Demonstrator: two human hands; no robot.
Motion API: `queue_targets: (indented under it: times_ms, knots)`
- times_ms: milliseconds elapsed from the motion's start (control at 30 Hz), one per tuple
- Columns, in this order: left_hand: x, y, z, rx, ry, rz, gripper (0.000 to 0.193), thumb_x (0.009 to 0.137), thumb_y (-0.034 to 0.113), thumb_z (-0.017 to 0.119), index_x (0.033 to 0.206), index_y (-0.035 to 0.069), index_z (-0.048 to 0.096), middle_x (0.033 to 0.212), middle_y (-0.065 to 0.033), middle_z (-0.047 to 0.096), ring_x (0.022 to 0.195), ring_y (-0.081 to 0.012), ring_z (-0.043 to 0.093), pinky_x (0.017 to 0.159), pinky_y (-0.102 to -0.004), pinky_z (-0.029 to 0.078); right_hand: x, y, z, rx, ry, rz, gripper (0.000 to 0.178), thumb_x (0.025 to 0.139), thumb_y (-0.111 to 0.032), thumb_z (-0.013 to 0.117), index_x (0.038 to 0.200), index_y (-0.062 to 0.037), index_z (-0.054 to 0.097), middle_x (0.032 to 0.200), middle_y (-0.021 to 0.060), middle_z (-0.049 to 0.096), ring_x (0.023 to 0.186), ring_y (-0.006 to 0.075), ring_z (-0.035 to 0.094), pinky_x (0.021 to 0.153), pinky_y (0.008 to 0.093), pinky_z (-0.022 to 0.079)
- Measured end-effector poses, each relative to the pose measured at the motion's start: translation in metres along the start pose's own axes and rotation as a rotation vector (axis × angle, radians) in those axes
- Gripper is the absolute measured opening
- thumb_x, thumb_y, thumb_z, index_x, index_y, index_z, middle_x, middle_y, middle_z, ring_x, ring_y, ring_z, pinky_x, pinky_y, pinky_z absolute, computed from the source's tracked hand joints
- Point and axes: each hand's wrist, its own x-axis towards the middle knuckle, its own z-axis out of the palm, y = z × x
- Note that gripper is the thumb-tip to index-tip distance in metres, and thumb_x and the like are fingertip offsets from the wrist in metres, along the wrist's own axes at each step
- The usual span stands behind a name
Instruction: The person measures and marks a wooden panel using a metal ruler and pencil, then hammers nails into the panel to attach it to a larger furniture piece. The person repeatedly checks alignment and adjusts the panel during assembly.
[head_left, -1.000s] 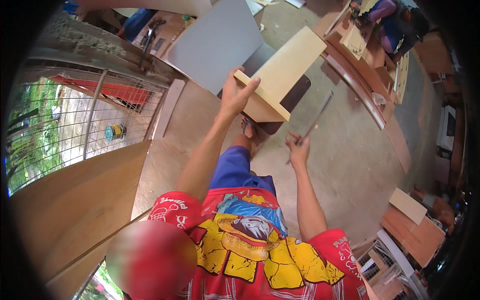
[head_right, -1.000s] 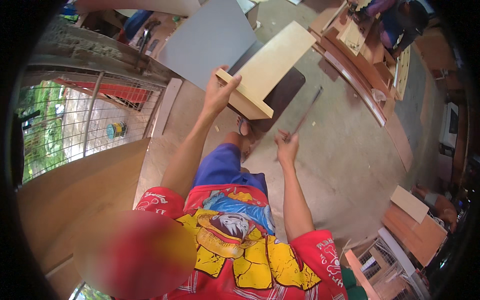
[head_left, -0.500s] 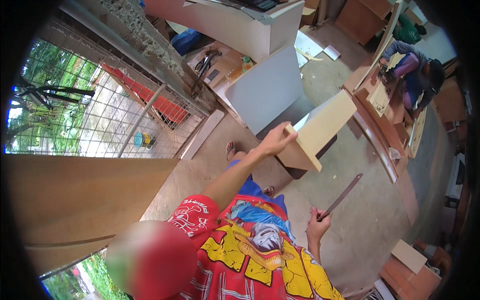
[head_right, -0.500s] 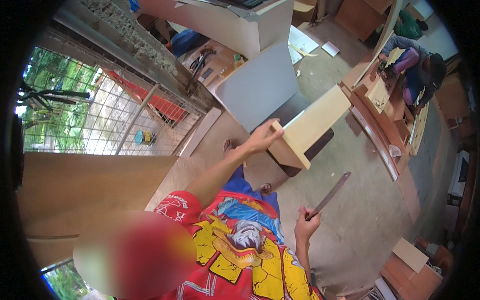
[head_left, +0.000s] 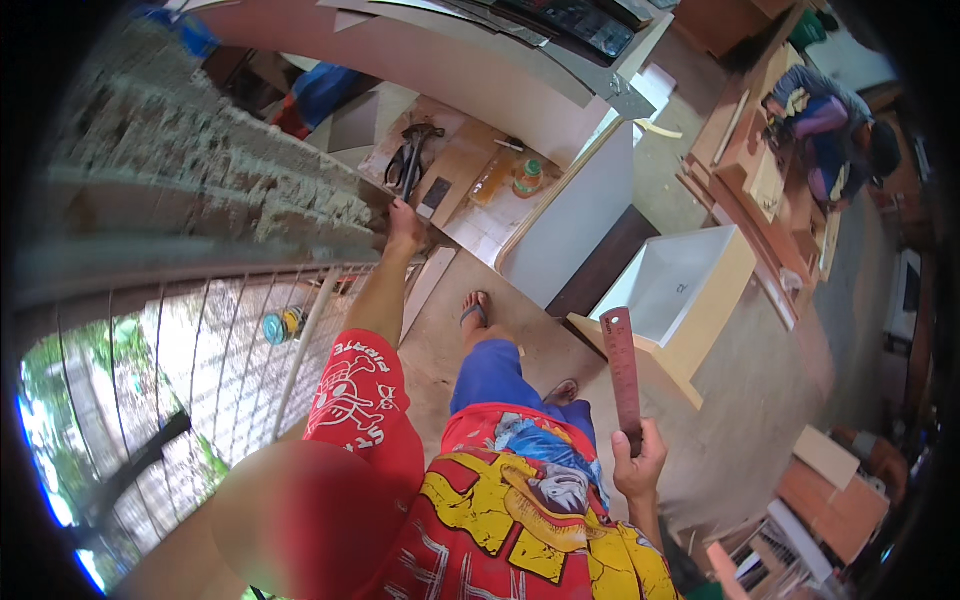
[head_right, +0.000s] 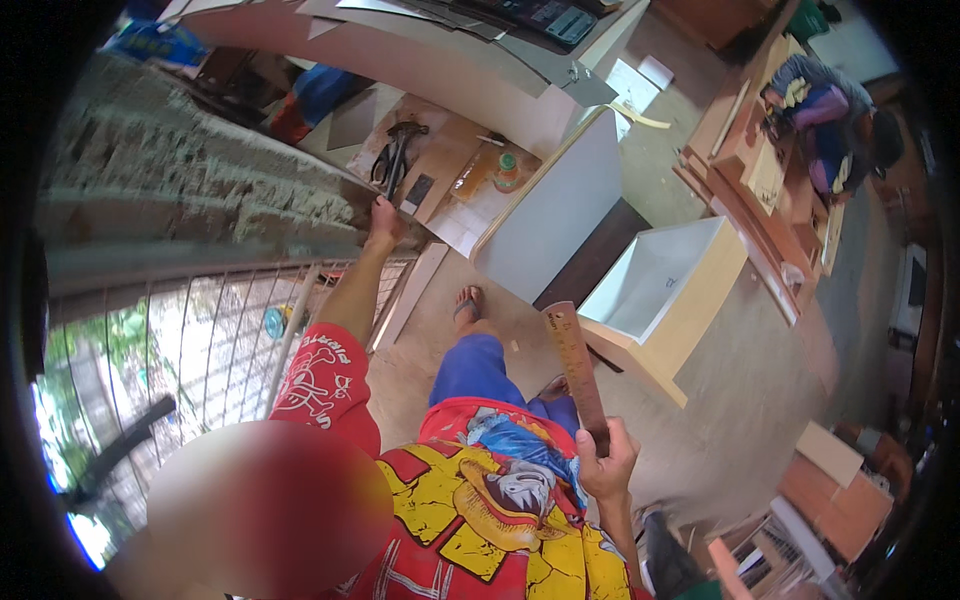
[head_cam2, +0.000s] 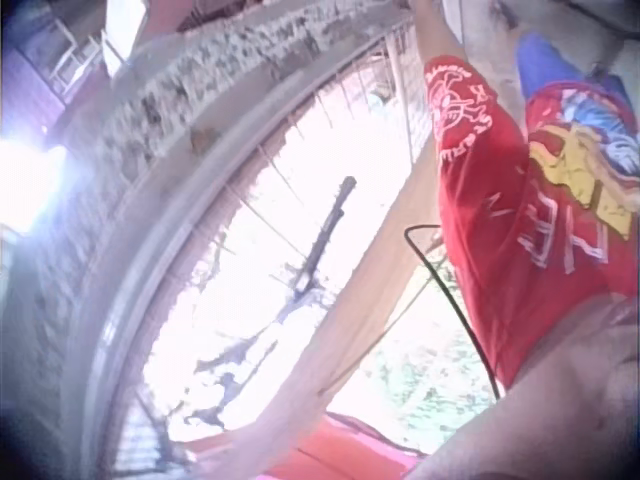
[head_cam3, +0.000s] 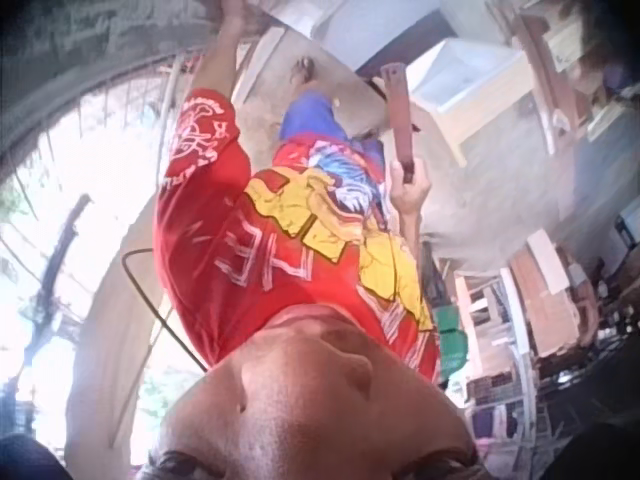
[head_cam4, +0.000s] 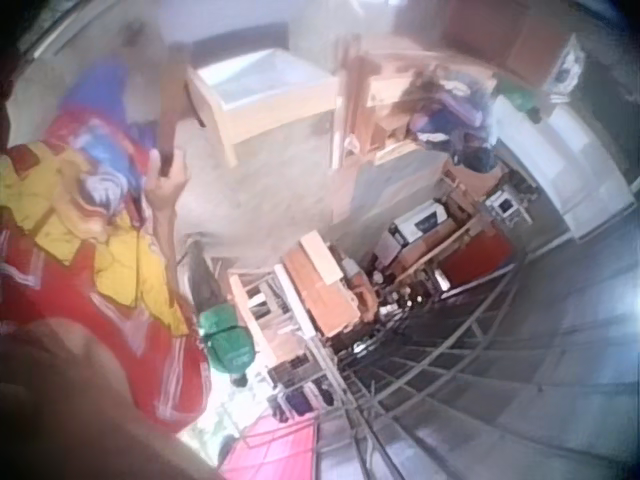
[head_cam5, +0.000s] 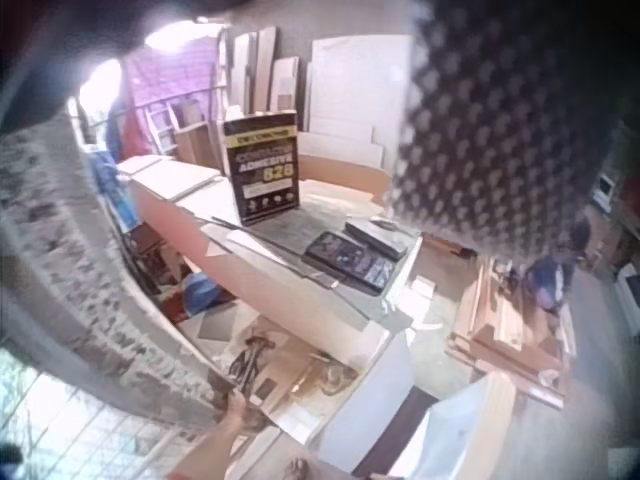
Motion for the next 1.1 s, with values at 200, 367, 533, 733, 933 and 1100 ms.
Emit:
queue_targets:
  times_ms: [200, 367, 533, 733, 933, 1100]
  knots:
    - [0.045, -0.031, 0.001, 0.243, -0.021, 0.058, 0.063, 0.098, 0.013, 0.069, 0.146, -0.012, 0.039, 0.117, -0.0371, 0.07, 0.109, -0.0531, 0.074, 0.093, -0.0594, 0.063, -0.041, -0.03, 0.034, 0.045, 0.143, 0.273, 0.019, 0.103, -0.015, 0.074, 0.1, 0.0011, 0.066, 0.075, 0.0054, 0.068, 0.067, 0.012, 0.064, 0.062, 0.0334, 0.05]
    - [0.019, 0.052, -0.058, -0.139, -0.166, -0.067, 0.068, 0.098, 0.025, 0.068, 0.146, -0.008, 0.033, 0.119, -0.0428, 0.068, 0.112, -0.0591, 0.071, 0.094, -0.0603, 0.057, -0.059, -0.052, 0.061, 0.044, 0.171, 0.377, 0.016, 0.105, -0.013, 0.069, 0.105, 0.0027, 0.066, 0.079, 0.0112, 0.07, 0.071, 0.0198, 0.067, 0.067, 0.0359, 0.053]
    - [-0.035, 0.087, -0.124, -0.344, 0.001, -0.005, 0.069, 0.098, 0.037, 0.076, 0.139, -0.001, 0.036, 0.121, -0.0377, 0.068, 0.114, -0.0542, 0.07, 0.101, -0.0572, 0.052, -0.016, -0.047, 0.09, 0.081, 0.139, 0.072, 0.03, 0.105, -0.01, 0.065, 0.132, 0.0027, 0.07, 0.088, 0.019, 0.07, 0.076, 0.0301, 0.07, 0.074, 0.0434, 0.056]
    - [-0.245, 0.137, -0.194, -1.308, -0.249, -0.014, 0.063, 0.109, 0.068, 0.058, 0.147, 0.017, 0.055, 0.093, 0.0065, 0.053, 0.071, -0.0019, 0.041, 0.055, -0.0183, 0.029, 0.006, -0.071, 0.107, 0.505, -0.054, -0.172, 0.03, 0.106, -0.011, 0.067, 0.134, -0.0007, 0.066, 0.093, 0.0158, 0.076, 0.08, 0.0223, 0.074, 0.074, 0.0377, 0.057]
    - [-0.39, 0.17, -0.238, -1.239, -0.317, 0.586, 0.086, 0.107, 0.085, 0.044, 0.132, 0.004, 0.063, 0.101, -0.002, 0.055, 0.082, -0.0113, 0.049, 0.078, -0.026, 0.046, -0.029, -0.074, 0.116, 0.643, -0.091, -0.541, 0.018, 0.105, -0.012, 0.07, 0.117, 0.0011, 0.067, 0.093, 0.0154, 0.078, 0.082, 0.0247, 0.078, 0.073, 0.038, 0.058]
    - [-0.432, 0.185, -0.262, -1.071, -0.516, 0.655, 0.062, 0.121, 0.06, 0.038, 0.088, 0.01, 0.052, 0.105, -0.0057, 0.053, 0.089, -0.0165, 0.05, 0.097, -0.0362, 0.041, -0.069, -0.06, 0.084, 0.598, 0.113, -0.459, 0.027, 0.103, -0.018, 0.08, 0.117, -0.0003, 0.066, 0.093, 0.0112, 0.076, 0.077, 0.0199, 0.074, 0.073, 0.0339, 0.06]
